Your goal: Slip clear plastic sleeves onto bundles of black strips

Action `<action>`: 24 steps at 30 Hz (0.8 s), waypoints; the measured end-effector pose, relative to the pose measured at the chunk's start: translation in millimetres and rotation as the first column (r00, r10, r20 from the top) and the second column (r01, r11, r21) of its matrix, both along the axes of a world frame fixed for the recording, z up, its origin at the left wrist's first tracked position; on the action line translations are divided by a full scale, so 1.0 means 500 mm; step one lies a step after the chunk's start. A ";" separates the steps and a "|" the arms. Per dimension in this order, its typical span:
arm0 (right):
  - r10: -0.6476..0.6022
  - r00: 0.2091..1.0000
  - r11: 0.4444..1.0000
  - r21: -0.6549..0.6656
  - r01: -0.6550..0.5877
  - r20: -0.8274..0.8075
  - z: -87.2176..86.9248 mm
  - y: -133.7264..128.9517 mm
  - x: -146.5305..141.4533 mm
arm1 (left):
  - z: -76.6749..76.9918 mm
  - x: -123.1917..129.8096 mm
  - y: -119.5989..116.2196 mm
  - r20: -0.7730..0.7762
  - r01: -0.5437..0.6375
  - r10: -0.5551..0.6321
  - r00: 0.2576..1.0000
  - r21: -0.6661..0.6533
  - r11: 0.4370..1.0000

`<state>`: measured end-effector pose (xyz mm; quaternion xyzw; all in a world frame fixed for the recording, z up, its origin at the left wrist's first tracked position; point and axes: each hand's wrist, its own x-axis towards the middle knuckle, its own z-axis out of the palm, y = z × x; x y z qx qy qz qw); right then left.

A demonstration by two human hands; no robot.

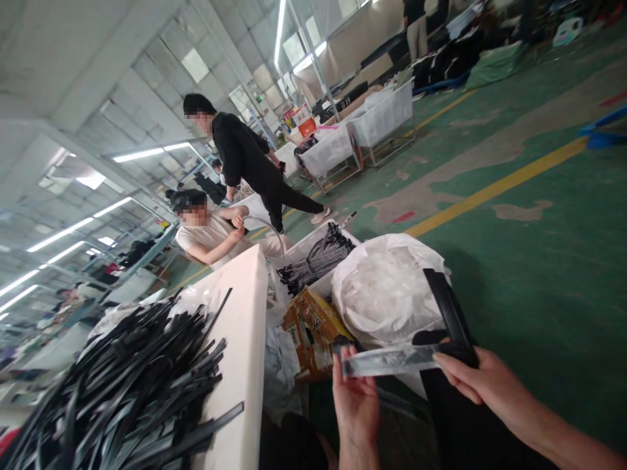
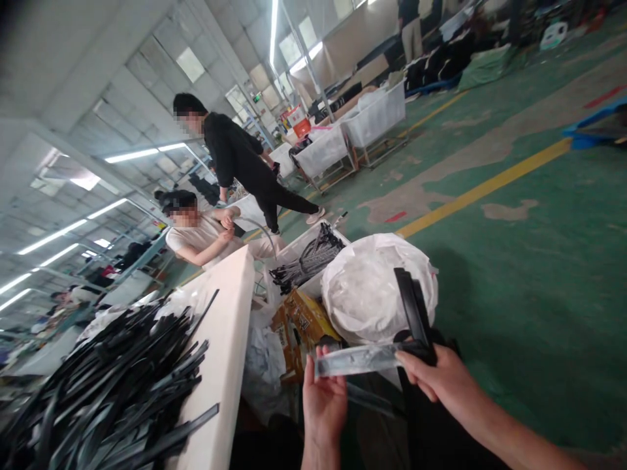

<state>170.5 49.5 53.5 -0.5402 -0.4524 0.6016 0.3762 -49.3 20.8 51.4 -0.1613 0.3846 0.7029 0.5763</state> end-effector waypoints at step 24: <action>-0.230 0.933 0.956 -0.114 0.269 0.277 -0.058 0.234 0.210 | -0.183 -0.166 0.108 -0.330 0.059 -0.271 0.904 -0.532 0.845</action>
